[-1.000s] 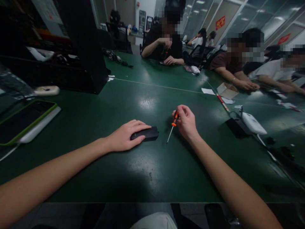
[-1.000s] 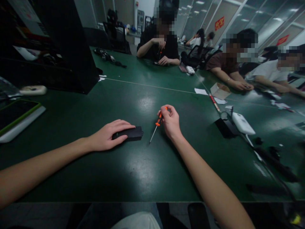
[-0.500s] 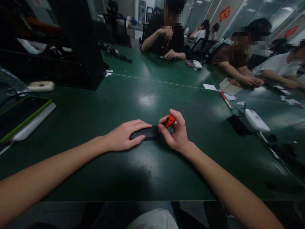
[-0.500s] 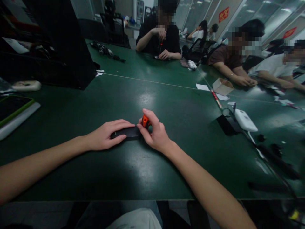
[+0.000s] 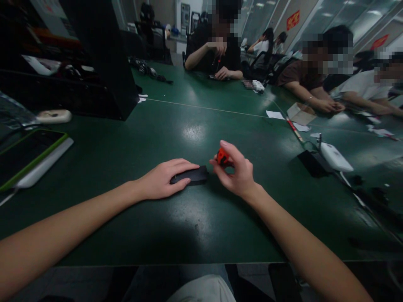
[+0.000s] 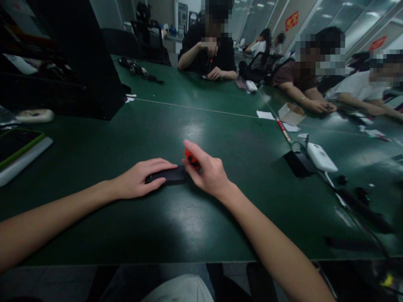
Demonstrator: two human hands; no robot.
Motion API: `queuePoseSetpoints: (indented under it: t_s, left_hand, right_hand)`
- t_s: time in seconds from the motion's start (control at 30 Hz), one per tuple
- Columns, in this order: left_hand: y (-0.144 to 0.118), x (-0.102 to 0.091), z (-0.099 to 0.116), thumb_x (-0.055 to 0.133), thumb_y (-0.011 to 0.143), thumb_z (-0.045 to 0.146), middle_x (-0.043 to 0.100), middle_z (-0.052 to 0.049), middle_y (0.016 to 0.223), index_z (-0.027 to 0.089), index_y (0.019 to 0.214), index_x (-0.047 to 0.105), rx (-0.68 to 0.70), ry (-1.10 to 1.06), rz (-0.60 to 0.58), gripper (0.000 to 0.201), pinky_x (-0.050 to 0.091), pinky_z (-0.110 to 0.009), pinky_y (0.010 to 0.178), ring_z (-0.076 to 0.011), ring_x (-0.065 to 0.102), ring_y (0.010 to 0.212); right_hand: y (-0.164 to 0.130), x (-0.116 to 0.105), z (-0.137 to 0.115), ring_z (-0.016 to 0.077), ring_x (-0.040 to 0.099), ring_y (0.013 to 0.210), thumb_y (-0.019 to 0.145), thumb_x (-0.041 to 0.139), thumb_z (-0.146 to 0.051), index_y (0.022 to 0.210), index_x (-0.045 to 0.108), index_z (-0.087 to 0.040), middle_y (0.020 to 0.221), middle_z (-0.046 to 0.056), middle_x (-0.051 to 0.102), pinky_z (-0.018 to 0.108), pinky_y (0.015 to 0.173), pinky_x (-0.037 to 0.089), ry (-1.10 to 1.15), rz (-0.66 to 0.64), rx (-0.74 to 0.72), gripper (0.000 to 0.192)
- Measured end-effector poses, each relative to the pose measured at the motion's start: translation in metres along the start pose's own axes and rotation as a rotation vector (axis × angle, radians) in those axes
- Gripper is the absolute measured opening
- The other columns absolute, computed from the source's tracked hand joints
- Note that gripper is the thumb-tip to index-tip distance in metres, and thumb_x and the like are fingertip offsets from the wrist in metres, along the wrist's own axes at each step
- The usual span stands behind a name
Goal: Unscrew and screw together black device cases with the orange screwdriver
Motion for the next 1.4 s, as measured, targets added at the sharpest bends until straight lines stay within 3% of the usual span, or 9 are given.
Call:
queuePoseSetpoints:
  t_s: [0.1, 0.2, 0.6, 0.93, 1.03, 1.13, 1.17, 1.23, 1.4]
  left_hand:
    - [0.0, 0.0, 0.0, 0.052, 0.101, 0.03, 0.063, -0.011, 0.136, 0.022, 0.143, 0.054, -0.022, 0.022, 0.012, 0.043, 0.05, -0.041, 0.105, -0.0256, 0.061, 0.123]
    - [0.0, 0.001, 0.001, 0.053, 0.101, 0.029, 0.064, -0.01, 0.136, 0.021, 0.142, 0.055, -0.017, 0.014, 0.017, 0.042, 0.048, -0.041, 0.107, -0.025, 0.06, 0.124]
    - [0.001, -0.001, 0.002, 0.054, 0.098, 0.028, 0.067, -0.01, 0.134, 0.022, 0.142, 0.056, -0.001, -0.013, 0.033, 0.044, 0.05, -0.043, 0.105, -0.0261, 0.064, 0.12]
    - [-0.001, 0.0, -0.002, 0.056, 0.099, 0.03, 0.066, -0.011, 0.135, 0.02, 0.144, 0.054, -0.016, 0.005, 0.039, 0.046, 0.05, -0.043, 0.106, -0.0262, 0.063, 0.121]
    - [-0.001, -0.001, -0.001, 0.057, 0.099, 0.03, 0.067, -0.011, 0.134, 0.02, 0.143, 0.055, -0.004, 0.009, 0.049, 0.045, 0.05, -0.041, 0.106, -0.0256, 0.063, 0.122]
    - [0.0, -0.002, 0.001, 0.056, 0.1, 0.03, 0.067, -0.01, 0.134, 0.02, 0.143, 0.056, 0.009, -0.009, 0.056, 0.044, 0.05, -0.04, 0.107, -0.025, 0.062, 0.123]
    - [0.001, -0.003, 0.002, 0.055, 0.1, 0.029, 0.067, -0.01, 0.134, 0.02, 0.143, 0.055, 0.014, -0.014, 0.057, 0.044, 0.05, -0.04, 0.106, -0.0251, 0.062, 0.123]
    - [0.001, -0.003, 0.003, 0.055, 0.1, 0.029, 0.067, -0.01, 0.134, 0.021, 0.144, 0.055, 0.026, -0.017, 0.058, 0.045, 0.05, -0.041, 0.106, -0.0252, 0.063, 0.122]
    - [0.0, -0.003, 0.003, 0.053, 0.102, 0.031, 0.066, -0.011, 0.134, 0.019, 0.145, 0.055, 0.033, -0.01, 0.051, 0.045, 0.051, -0.041, 0.103, -0.0251, 0.063, 0.121]
  right_hand:
    - [0.003, -0.02, 0.004, 0.0151, 0.072, 0.066, 0.093, 0.066, -0.017, 0.153, 0.029, -0.047, 0.115, 0.003, 0.072, 0.031, 0.054, 0.063, 0.151, 0.227, 0.128, 0.077]
    - [0.006, -0.024, -0.001, 0.013, 0.068, 0.058, 0.095, 0.063, -0.02, 0.149, 0.027, -0.052, 0.099, -0.001, 0.072, 0.03, 0.05, 0.061, 0.273, 0.299, 0.176, 0.072]
    - [0.003, 0.005, -0.011, 0.0155, 0.071, 0.075, 0.103, 0.047, -0.025, 0.147, 0.014, -0.048, 0.103, 0.001, 0.062, 0.037, 0.068, 0.068, 0.352, 0.171, 0.19, 0.06]
    - [0.001, 0.003, -0.03, 0.0155, 0.073, 0.087, 0.092, 0.053, -0.004, 0.156, 0.013, -0.049, 0.106, 0.001, 0.065, 0.033, 0.071, 0.067, 0.244, 0.062, -0.15, 0.088]
    - [-0.001, 0.009, -0.039, 0.0153, 0.073, 0.09, 0.094, 0.055, -0.01, 0.152, 0.024, -0.045, 0.106, 0.002, 0.069, 0.031, 0.073, 0.066, 0.196, -0.039, -0.196, 0.075]
    - [0.001, 0.016, -0.044, 0.0166, 0.073, 0.086, 0.101, 0.05, -0.033, 0.135, 0.048, -0.03, 0.098, 0.005, 0.071, 0.029, 0.072, 0.065, 0.206, -0.152, -0.136, 0.034]
    - [0.003, 0.017, -0.047, 0.0172, 0.073, 0.083, 0.103, 0.044, -0.041, 0.128, 0.053, -0.026, 0.093, 0.005, 0.071, 0.029, 0.07, 0.064, 0.214, -0.168, -0.127, 0.03]
    - [0.008, 0.019, -0.058, 0.0177, 0.073, 0.076, 0.103, 0.038, -0.049, 0.115, 0.058, -0.021, 0.082, 0.005, 0.07, 0.029, 0.067, 0.063, 0.212, -0.186, -0.162, 0.037]
    - [0.018, 0.022, -0.084, 0.0172, 0.069, 0.062, 0.092, 0.057, -0.053, 0.097, 0.061, -0.015, 0.067, 0.003, 0.065, 0.028, 0.059, 0.061, 0.135, -0.173, -0.289, 0.039]
Point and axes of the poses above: each hand's wrist, its own y-axis towards the middle knuckle, its own x-axis out of the palm, z = x × y, the point moved 8 cm from there along y, towards the middle knuckle
